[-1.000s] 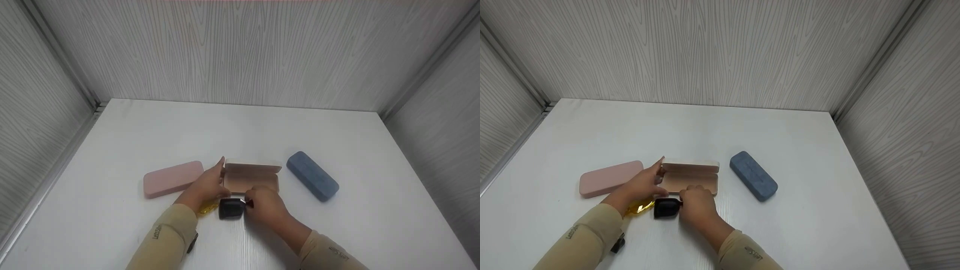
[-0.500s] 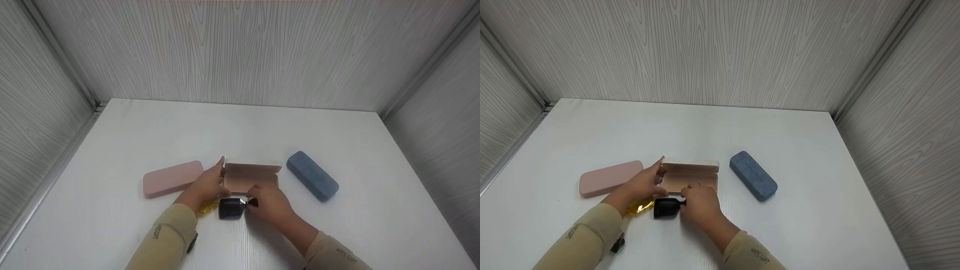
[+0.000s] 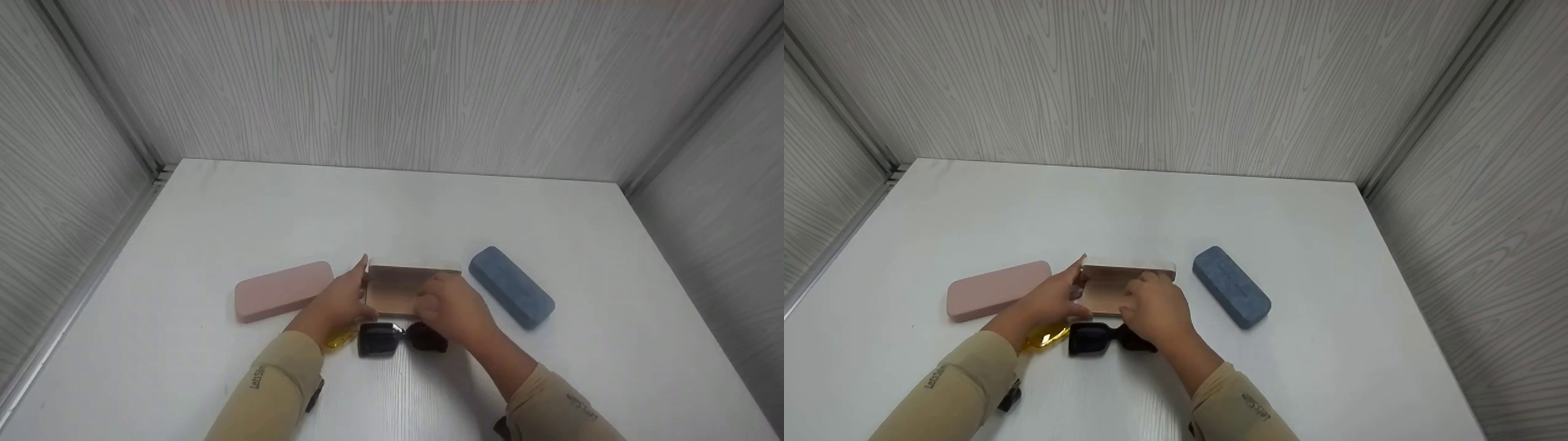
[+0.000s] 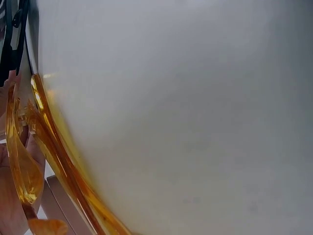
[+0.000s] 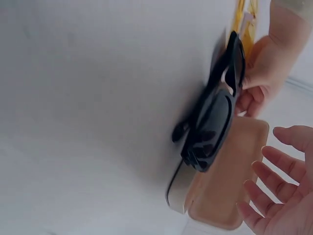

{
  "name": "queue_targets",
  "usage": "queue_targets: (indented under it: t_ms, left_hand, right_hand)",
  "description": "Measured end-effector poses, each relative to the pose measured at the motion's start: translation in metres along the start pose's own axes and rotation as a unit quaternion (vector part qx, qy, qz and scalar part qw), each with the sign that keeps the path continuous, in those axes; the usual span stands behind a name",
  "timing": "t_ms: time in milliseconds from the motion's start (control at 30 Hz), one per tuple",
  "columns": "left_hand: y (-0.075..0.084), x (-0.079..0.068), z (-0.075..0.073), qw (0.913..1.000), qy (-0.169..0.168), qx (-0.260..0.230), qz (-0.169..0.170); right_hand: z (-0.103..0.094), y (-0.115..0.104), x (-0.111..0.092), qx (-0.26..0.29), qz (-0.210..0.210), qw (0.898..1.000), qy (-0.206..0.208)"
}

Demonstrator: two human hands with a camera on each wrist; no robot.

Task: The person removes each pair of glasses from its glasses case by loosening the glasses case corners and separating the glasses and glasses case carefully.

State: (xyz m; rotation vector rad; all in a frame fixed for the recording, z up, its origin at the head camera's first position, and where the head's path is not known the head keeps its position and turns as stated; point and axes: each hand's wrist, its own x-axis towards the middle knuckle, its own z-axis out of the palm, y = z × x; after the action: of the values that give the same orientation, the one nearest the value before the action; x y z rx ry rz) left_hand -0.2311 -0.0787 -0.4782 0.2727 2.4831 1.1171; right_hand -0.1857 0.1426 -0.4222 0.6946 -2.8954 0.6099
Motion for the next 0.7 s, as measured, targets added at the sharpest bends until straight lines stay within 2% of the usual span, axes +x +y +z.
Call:
queue_targets:
  t_ms: [200, 333, 433, 533, 700]
  left_hand:
    - [0.0, 0.0, 0.001, 1.0, 0.002, 0.009, 0.001]
    - [0.0, -0.001, 0.001, 0.9999, 0.002, 0.012, 0.004]
    - [0.001, -0.001, 0.0, 0.9999, 0.003, 0.01, 0.002]
    - [0.002, -0.002, -0.001, 1.0, 0.0, -0.001, 0.006]
    - [0.002, -0.004, -0.001, 0.9998, -0.01, -0.018, 0.004]
  right_hand:
    - [-0.014, 0.016, 0.011, 0.055, 0.013, 0.998, 0.034]
    - [-0.022, 0.027, 0.018, 0.122, 0.059, 0.989, 0.052]
    - [-0.025, 0.034, 0.023, 0.18, 0.113, 0.976, 0.04]
    - [-0.026, 0.039, 0.026, 0.223, 0.172, 0.959, 0.009]
    - [-0.021, 0.049, 0.029, 0.277, 0.261, 0.923, -0.056]
